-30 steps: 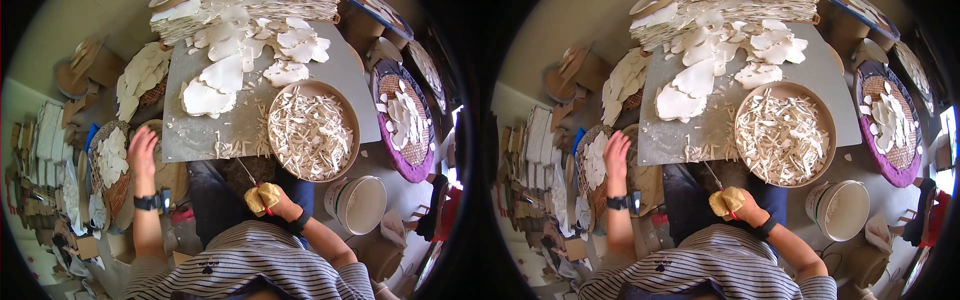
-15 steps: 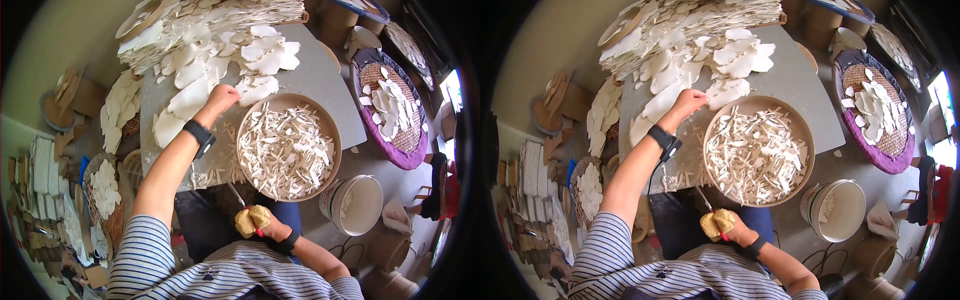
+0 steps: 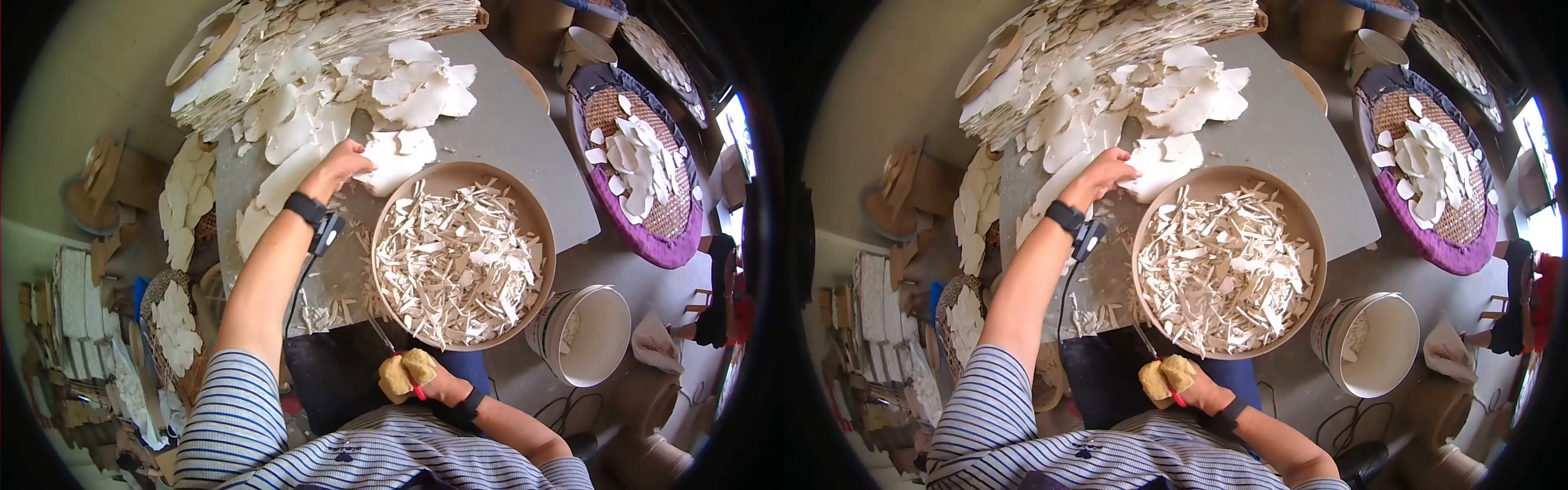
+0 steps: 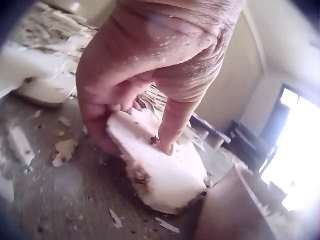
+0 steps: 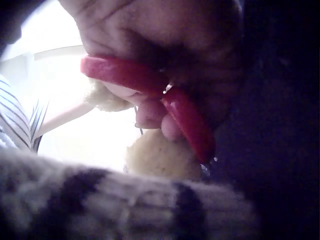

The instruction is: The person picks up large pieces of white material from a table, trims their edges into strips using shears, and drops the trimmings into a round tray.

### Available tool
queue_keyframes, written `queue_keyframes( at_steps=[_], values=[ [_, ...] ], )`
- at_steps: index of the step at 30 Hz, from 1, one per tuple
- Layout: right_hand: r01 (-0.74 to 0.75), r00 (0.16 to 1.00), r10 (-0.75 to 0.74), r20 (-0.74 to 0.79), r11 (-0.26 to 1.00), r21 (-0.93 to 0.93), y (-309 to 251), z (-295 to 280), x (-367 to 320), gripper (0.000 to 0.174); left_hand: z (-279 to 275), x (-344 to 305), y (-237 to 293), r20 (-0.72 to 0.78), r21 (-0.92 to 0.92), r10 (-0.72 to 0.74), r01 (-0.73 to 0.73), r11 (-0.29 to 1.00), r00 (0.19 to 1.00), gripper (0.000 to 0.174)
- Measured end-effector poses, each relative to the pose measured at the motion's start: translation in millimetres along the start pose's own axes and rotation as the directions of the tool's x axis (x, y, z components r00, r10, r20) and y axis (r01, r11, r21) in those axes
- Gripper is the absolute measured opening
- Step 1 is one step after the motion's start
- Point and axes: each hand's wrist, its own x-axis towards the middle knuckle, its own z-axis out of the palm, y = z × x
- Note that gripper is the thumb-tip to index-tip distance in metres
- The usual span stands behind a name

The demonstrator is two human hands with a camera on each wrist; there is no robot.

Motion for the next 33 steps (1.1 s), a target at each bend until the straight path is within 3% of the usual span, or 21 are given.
queue_keyframes(
  at_steps=[2, 4, 7, 11, 14, 16, 17, 18, 20, 22, 23, 24, 26, 27, 30, 31, 32, 33],
  values=[
    [0.044, 0.997, -0.035, 0.072, 0.991, -0.128, 19.7, -1.0, -2.3, 0.032, -19.3, -32.6, -2.2, 0.084, -0.305, 0.064, -0.035, 0.952, 0.994, 0.034],
    [-0.027, 0.999, 0.023, 0.042, 0.994, 0.107, 11.8, -0.2, -4.1, 0.034, -44.8, -64.5, -9.1, 0.036, -0.324, 0.108, -0.091, 0.942, 0.993, 0.034],
    [-0.051, 0.998, 0.043, 0.051, 0.983, 0.173, 12.2, 2.3, -1.5, 0.038, -80.6, -117.8, -19.8, -0.114, -0.396, 0.064, -0.105, 0.912, 0.991, 0.031],
    [-0.094, 0.995, 0.082, 0.057, 0.965, 0.244, 22.3, 9.6, -0.7, 0.039, -103.8, -192.6, -15.8, -0.224, -0.411, 0.106, -0.193, 0.891, 0.969, 0.025],
    [-0.045, 0.994, 0.035, 0.099, 0.994, 0.096, 10.7, 10.0, -0.6, 0.039, -118.1, -229.5, -18.0, -0.229, -0.144, 0.084, -0.119, 0.982, 0.970, 0.026],
    [-0.035, 0.997, 0.023, 0.075, 0.986, 0.161, -10.9, 14.4, 0.0, 0.037, -118.1, -246.0, -19.8, -0.146, -0.131, 0.073, -0.093, 0.987, 0.987, 0.028],
    [-0.002, 0.995, -0.008, 0.099, 0.994, 0.107, -14.8, 15.6, 2.6, 0.032, -116.9, -250.3, -23.2, -0.090, -0.151, 0.066, -0.079, 0.985, 0.994, 0.028],
    [0.007, 0.993, -0.031, 0.112, 0.978, 0.209, -9.1, 18.2, 6.5, 0.032, -112.3, -257.0, -25.1, -0.033, -0.171, 0.060, -0.065, 0.983, 0.998, 0.028],
    [0.047, 0.982, -0.069, 0.179, 0.991, 0.126, -20.6, 17.5, 13.1, 0.046, -98.1, -266.6, -31.9, 0.063, -0.227, 0.031, -0.016, 0.974, 0.998, 0.029],
    [0.091, 0.974, -0.070, 0.216, 0.992, -0.089, -45.8, 20.0, 15.5, 0.063, -84.7, -268.7, -47.7, 0.155, -0.274, 0.009, 0.035, 0.961, 0.988, 0.028],
    [0.111, 0.979, -0.088, 0.183, 0.986, -0.121, -54.6, 22.8, 15.9, 0.053, -76.0, -269.0, -56.4, 0.163, -0.278, -0.003, 0.049, 0.959, 0.987, 0.027],
    [0.128, 0.983, -0.105, 0.149, 0.980, -0.153, -63.5, 25.6, 16.3, 0.042, -66.8, -269.8, -64.2, 0.149, -0.326, 0.003, 0.046, 0.944, 0.989, 0.028],
    [0.228, 0.973, -0.199, 0.119, 0.913, -0.340, -30.9, 28.1, 14.9, 0.037, -47.4, -272.4, -76.8, 0.118, -0.414, 0.015, 0.035, 0.910, 0.993, 0.030],
    [0.085, 0.961, -0.062, 0.269, 0.993, -0.077, -42.7, 24.6, 17.7, 0.035, -35.3, -276.3, -81.7, 0.020, -0.535, -0.008, 0.017, 0.845, 1.000, 0.035],
    [0.032, 0.993, -0.008, 0.115, 0.977, -0.209, -40.6, 25.9, 11.6, 0.035, 4.8, -291.4, -104.4, -0.217, -0.841, 0.044, -0.210, 0.498, 0.975, 0.042],
    [0.036, 0.996, -0.024, 0.085, 0.989, -0.140, -30.4, 25.8, 11.2, 0.035, 25.0, -300.3, -106.9, -0.324, -0.836, 0.005, -0.289, 0.467, 0.946, 0.048],
    [0.044, 0.998, -0.040, 0.055, 0.996, -0.072, -20.3, 25.8, 10.7, 0.036, 44.0, -311.0, -105.7, -0.334, -0.812, -0.014, -0.280, 0.513, 0.942, 0.051],
    [0.124, 0.992, -0.115, 0.046, 0.943, -0.308, -19.0, 26.5, 11.1, 0.036, 62.2, -315.3, -108.7, -0.389, -0.744, 0.045, -0.343, 0.574, 0.920, 0.051]
  ],
)
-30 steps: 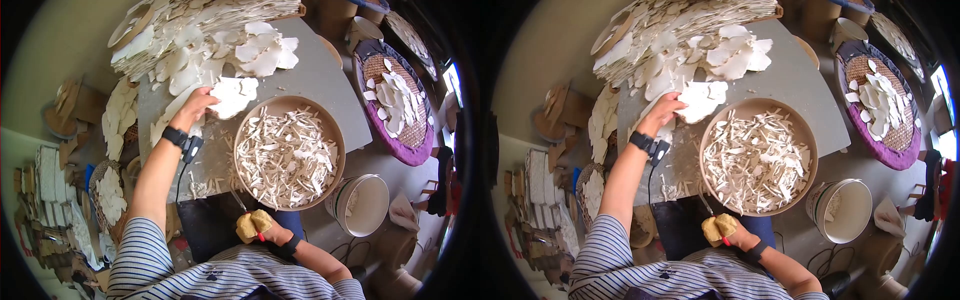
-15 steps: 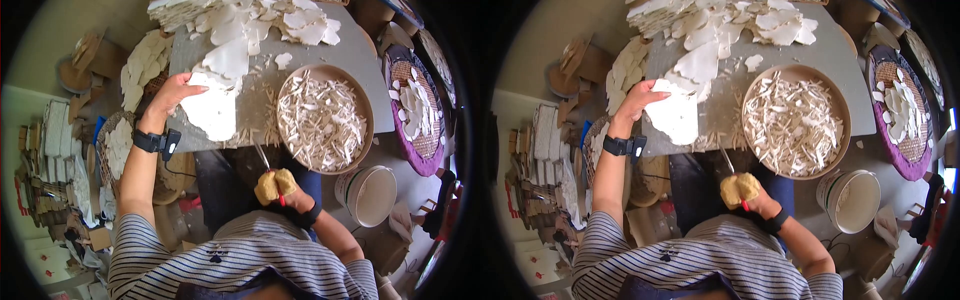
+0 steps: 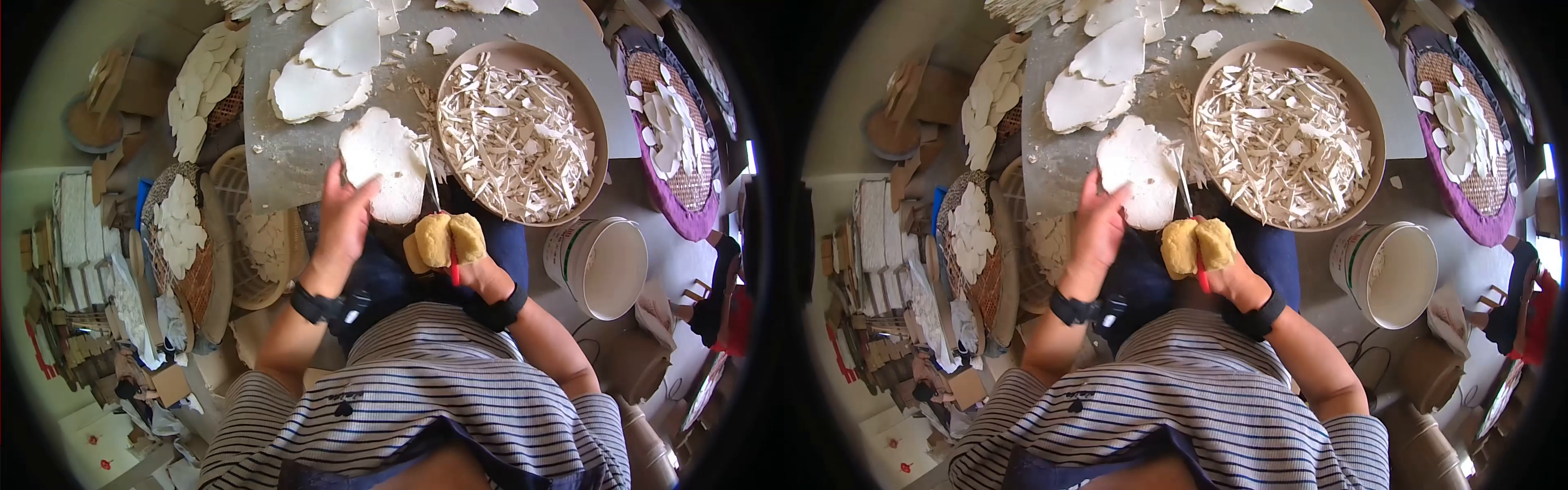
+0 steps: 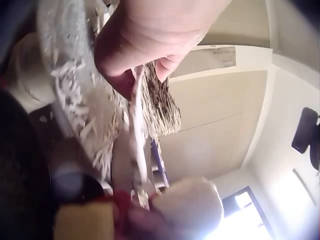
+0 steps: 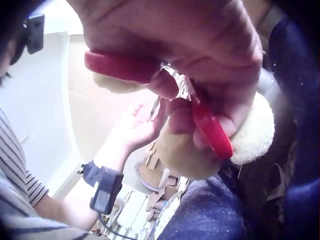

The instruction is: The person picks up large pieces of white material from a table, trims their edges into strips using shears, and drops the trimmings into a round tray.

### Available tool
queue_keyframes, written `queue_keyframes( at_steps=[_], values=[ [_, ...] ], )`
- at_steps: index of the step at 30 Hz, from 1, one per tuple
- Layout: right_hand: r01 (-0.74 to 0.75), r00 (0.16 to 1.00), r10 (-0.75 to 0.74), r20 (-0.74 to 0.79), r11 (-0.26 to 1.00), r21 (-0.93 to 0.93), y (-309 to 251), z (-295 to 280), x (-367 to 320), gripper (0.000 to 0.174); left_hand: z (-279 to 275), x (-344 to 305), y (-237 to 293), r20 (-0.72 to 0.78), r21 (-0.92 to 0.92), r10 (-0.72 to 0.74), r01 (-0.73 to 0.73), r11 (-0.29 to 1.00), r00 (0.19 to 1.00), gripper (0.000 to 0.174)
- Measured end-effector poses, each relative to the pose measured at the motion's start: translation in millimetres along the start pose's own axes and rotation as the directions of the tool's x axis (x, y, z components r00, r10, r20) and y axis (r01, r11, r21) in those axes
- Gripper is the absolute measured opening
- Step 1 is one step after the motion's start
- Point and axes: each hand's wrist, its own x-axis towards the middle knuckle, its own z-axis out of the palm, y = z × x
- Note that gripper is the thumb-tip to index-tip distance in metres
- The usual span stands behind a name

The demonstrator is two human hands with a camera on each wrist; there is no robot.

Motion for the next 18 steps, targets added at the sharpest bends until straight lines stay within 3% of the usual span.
queue_keyframes(
  at_steps=[1, 2, 4, 6, 8, 11, 17, 18],
  values=[
    [0.070, 0.997, -0.075, -0.011, 0.967, -0.243, 2.3, 0.6, 1.0, 0.036, 3.6, -6.2, -10.9, 0.019, 0.073, 0.083, -0.084, 0.994, 0.996, 0.051],
    [0.119, 0.991, -0.130, -0.022, 0.950, -0.288, 2.3, 0.7, 5.6, 0.035, 4.8, -8.9, -15.7, 0.014, 0.110, 0.097, -0.098, 0.989, 0.995, 0.052],
    [0.048, 0.996, -0.058, -0.063, 0.986, -0.161, -4.8, 1.1, 7.8, 0.032, 5.8, -11.8, -20.3, 0.006, 0.183, 0.129, -0.128, 0.975, 0.992, 0.054],
    [0.046, 0.995, -0.063, -0.082, 0.981, -0.190, -6.2, 0.4, 8.3, 0.030, 8.5, -13.4, -14.2, 0.042, 0.196, 0.088, -0.094, 0.976, 0.995, 0.054],
    [0.113, 0.986, -0.149, -0.070, 0.921, -0.372, 0.7, -1.0, 7.7, 0.027, 7.4, -12.3, -10.8, 0.060, 0.204, 0.055, -0.066, 0.977, 0.997, 0.053],
    [0.208, 0.965, -0.257, -0.049, 0.866, -0.455, -10.3, -9.1, 5.5, 0.024, 5.0, -7.7, -9.5, 0.058, 0.241, 0.041, -0.054, 0.969, 0.997, 0.053],
    [0.152, 0.979, -0.158, -0.129, 0.987, -0.058, -27.0, -8.9, 1.7, 0.022, 10.3, -1.8, -7.4, 0.078, 0.330, 0.065, -0.087, 0.940, 0.995, 0.054],
    [0.137, 0.983, -0.149, -0.106, 0.984, -0.112, -26.3, -9.7, 0.5, 0.022, 10.7, -1.5, -6.8, 0.083, 0.327, 0.062, -0.086, 0.941, 0.995, 0.054]
  ],
)
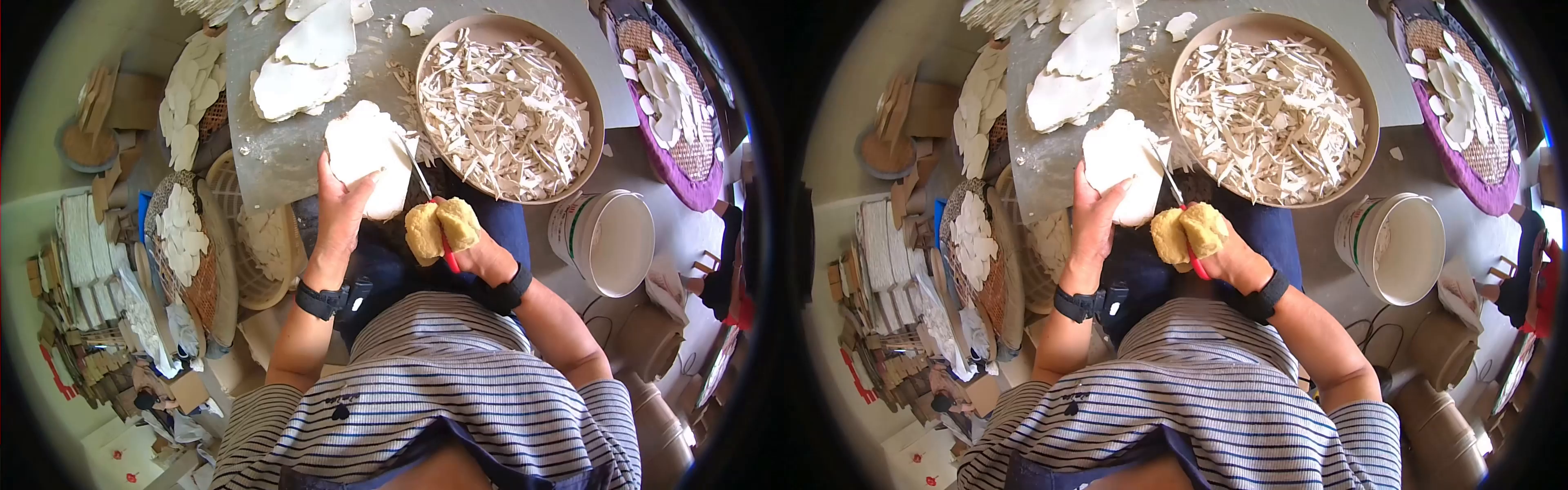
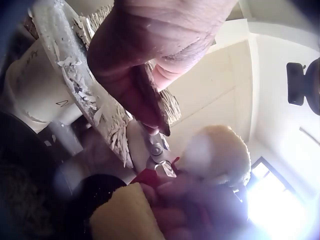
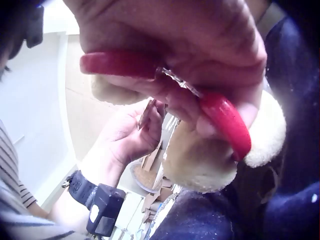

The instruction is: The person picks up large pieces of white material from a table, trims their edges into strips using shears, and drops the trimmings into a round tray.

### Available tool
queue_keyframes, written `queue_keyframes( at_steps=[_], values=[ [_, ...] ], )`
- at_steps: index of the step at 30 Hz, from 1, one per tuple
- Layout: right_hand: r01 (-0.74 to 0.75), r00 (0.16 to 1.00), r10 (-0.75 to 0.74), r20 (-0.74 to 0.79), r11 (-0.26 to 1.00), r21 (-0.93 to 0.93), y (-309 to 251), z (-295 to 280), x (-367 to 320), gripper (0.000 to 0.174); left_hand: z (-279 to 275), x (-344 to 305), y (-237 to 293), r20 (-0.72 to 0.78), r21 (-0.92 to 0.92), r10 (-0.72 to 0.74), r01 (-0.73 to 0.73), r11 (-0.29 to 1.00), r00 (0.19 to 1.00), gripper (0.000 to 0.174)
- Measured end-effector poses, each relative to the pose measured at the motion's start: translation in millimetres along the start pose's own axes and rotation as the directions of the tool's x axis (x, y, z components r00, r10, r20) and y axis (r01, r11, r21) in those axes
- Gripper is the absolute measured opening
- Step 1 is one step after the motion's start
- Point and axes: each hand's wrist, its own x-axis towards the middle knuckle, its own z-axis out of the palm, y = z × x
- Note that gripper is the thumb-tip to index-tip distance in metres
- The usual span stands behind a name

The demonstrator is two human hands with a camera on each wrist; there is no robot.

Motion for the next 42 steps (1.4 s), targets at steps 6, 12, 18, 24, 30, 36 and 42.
queue_keyframes(
  at_steps=[6, 12, 18, 24, 30, 36, 42],
  values=[
    [-0.080, 0.996, 0.078, -0.030, 0.996, -0.039, 4.5, 1.8, -3.3, 0.025, 2.2, 6.1, 6.6, 0.089, -0.020, -0.036, 0.038, 0.999, 0.995, 0.054],
    [-0.234, 0.972, 0.234, 0.038, 0.927, 0.293, 23.9, 6.5, -7.3, 0.024, 7.5, 6.7, 9.7, 0.096, 0.009, -0.054, 0.053, 0.999, 0.994, 0.056],
    [-0.216, 0.962, 0.251, 0.109, 0.451, 0.866, 34.4, 14.8, -7.4, 0.026, 2.0, 5.1, 6.1, 0.070, -0.010, -0.054, 0.055, 0.998, 0.996, 0.057],
    [-0.195, 0.933, 0.323, 0.159, 0.082, 0.977, 24.1, 19.5, 1.4, 0.030, -4.9, 1.6, 7.7, 0.061, -0.064, -0.044, 0.048, 0.997, 0.997, 0.053],
    [-0.176, 0.981, 0.167, 0.097, 0.980, 0.096, -4.6, -9.2, 2.2, 0.029, -33.9, 5.5, 14.7, 0.150, -0.245, -0.226, 0.257, 0.935, 0.963, 0.030],
    [-0.134, 0.988, 0.091, 0.123, 0.904, 0.407, -9.6, -1.4, -3.8, 0.023, -55.4, 26.7, 22.7, 0.093, 0.212, 0.288, -0.302, 0.930, 0.953, 0.020],
    [-0.091, 0.972, 0.043, 0.230, 0.975, 0.202, -17.3, -6.4, 5.6, 0.037, -52.8, 28.0, 28.6, 0.276, 0.692, 0.636, -0.608, 0.389, 0.721, 0.018]
  ],
)
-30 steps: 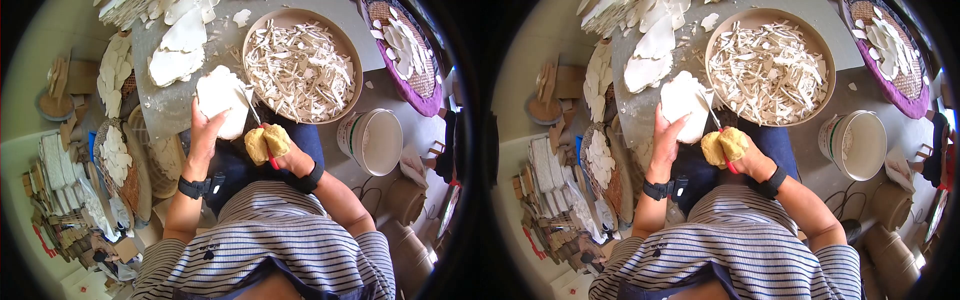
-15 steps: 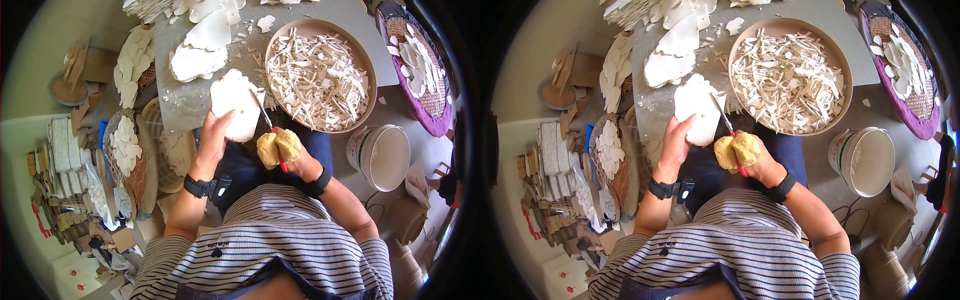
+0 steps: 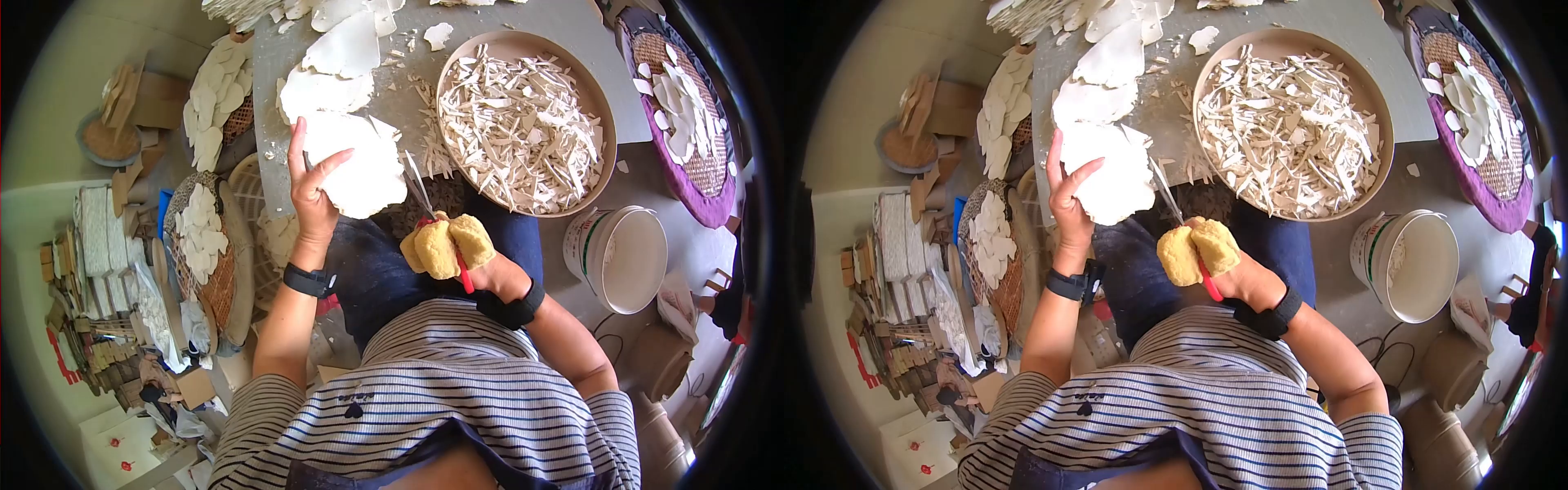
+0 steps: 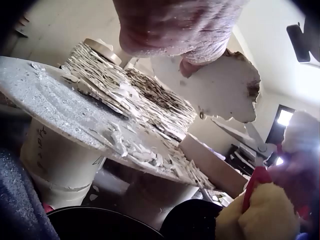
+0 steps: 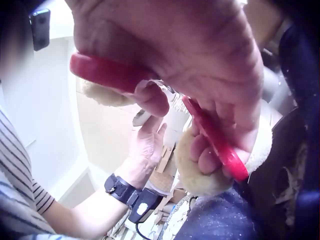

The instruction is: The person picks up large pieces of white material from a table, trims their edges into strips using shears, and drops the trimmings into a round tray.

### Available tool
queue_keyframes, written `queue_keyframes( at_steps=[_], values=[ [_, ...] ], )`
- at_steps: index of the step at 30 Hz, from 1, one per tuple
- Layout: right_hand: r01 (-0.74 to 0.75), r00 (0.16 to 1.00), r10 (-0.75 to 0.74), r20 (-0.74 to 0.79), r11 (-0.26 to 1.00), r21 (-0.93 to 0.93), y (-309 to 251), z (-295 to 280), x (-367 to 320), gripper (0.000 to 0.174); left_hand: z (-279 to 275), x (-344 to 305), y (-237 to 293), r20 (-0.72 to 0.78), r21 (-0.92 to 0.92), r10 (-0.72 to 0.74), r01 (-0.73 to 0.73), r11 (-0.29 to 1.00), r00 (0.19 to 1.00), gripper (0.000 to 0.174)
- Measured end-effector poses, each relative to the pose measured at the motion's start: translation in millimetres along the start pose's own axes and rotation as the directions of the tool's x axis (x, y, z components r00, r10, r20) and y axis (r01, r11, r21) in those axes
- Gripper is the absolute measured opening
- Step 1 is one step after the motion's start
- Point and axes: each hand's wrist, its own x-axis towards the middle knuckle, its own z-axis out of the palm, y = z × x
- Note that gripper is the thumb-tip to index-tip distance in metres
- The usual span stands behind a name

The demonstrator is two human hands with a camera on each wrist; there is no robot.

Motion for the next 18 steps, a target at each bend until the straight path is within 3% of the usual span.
queue_keyframes(
  at_steps=[1, 4, 7, 13, 15, 17, 18],
  values=[
    [-0.085, 0.993, 0.087, 0.085, 0.996, -0.022, 0.8, -2.0, 0.0, 0.044, -0.2, -0.3, 3.3, -0.012, 0.005, 0.009, -0.009, 1.000, 1.000, 0.019],
    [0.129, 0.981, -0.115, -0.158, 0.988, 0.080, -3.6, 8.5, 4.0, 0.021, 3.7, -3.3, 10.9, -0.037, 0.030, 0.024, -0.023, 0.999, 0.999, 0.022],
    [0.056, 0.988, -0.039, -0.147, 0.992, 0.114, -3.6, 9.2, 3.6, 0.021, 8.9, -8.9, 9.4, -0.040, 0.065, 0.014, -0.011, 0.998, 0.999, 0.022],
    [0.112, 0.984, -0.116, -0.133, 0.993, -0.034, 6.6, 7.9, 1.7, 0.024, 16.5, -11.2, 10.5, -0.062, 0.054, -0.045, 0.049, 0.997, 0.997, 0.030],
    [0.019, 0.987, 0.023, -0.158, 0.966, 0.259, 17.5, 11.4, 1.0, 0.024, 18.4, -12.4, 8.3, -0.055, 0.068, -0.031, 0.035, 0.997, 0.998, 0.029],
    [-0.037, 0.989, 0.079, -0.129, 0.952, 0.304, 18.2, 10.5, -2.5, 0.025, 20.5, -11.3, 8.3, -0.064, 0.066, 0.003, 0.001, 0.998, 0.998, 0.024],
    [-0.046, 0.992, 0.069, -0.101, 0.977, 0.206, 0.7, 3.9, -3.8, 0.025, 21.2, -11.1, 8.7, -0.068, 0.065, 0.021, -0.016, 0.998, 0.997, 0.023]
  ],
)
